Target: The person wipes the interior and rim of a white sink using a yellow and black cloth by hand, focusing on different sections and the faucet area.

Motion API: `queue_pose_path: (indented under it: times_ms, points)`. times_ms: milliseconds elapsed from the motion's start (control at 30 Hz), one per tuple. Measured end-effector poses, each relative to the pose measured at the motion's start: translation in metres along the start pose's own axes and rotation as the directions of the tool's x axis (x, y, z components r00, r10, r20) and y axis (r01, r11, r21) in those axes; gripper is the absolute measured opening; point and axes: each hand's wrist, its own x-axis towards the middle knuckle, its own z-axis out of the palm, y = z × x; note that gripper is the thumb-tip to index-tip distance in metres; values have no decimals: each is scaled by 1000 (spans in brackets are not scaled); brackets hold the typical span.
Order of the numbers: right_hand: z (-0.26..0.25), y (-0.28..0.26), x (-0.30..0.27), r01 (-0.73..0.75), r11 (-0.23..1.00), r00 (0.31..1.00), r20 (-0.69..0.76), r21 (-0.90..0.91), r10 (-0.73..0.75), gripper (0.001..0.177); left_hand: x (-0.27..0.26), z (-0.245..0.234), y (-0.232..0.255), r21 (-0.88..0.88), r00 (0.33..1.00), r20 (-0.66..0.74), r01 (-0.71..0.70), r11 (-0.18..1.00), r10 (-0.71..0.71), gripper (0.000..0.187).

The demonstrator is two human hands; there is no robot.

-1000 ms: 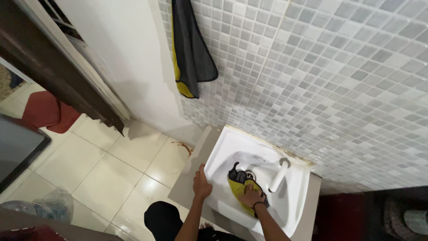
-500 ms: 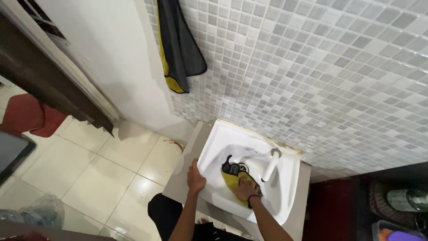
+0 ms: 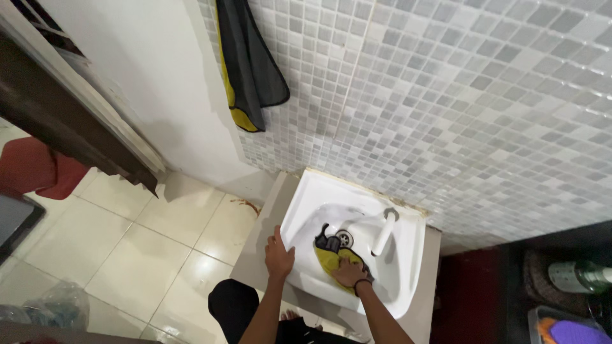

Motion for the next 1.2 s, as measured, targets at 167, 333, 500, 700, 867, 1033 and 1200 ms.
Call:
queue_pose_path:
  times_ms: [167,333,500,700,867,1033,1200]
  points:
    - [-12,-8,8,28,1000,999,16,-14,-28,111,-4,4,4,97,997,-76,-19,995,26,85]
    - [-19,-15,19,-22,1000,999,43,5,22,114,-2,0,14,123,997,-68,36,992,-28,84]
    - [-15,-23,20,-57,998,998,36,-3,57,108,0,-7,22,169,998,-17,68,983,-66,81]
    - [-7,-13,21,-8,999,999,-31,51,9,110,0,1,12,137,997,-75,2,991,9,83]
    - [9,-2,14,77,997,988,-135,31,-72,97,0,5,5,125,999,-35,7,992,-3,82]
    - [21,15,5,108,984,990,-101,139,-94,92,0,5,5,94,999,-33,21,995,-18,83]
    - [20,26,-1,59,991,996,-80,124,-50,94,-1,3,7,83,998,-46,41,996,-38,82]
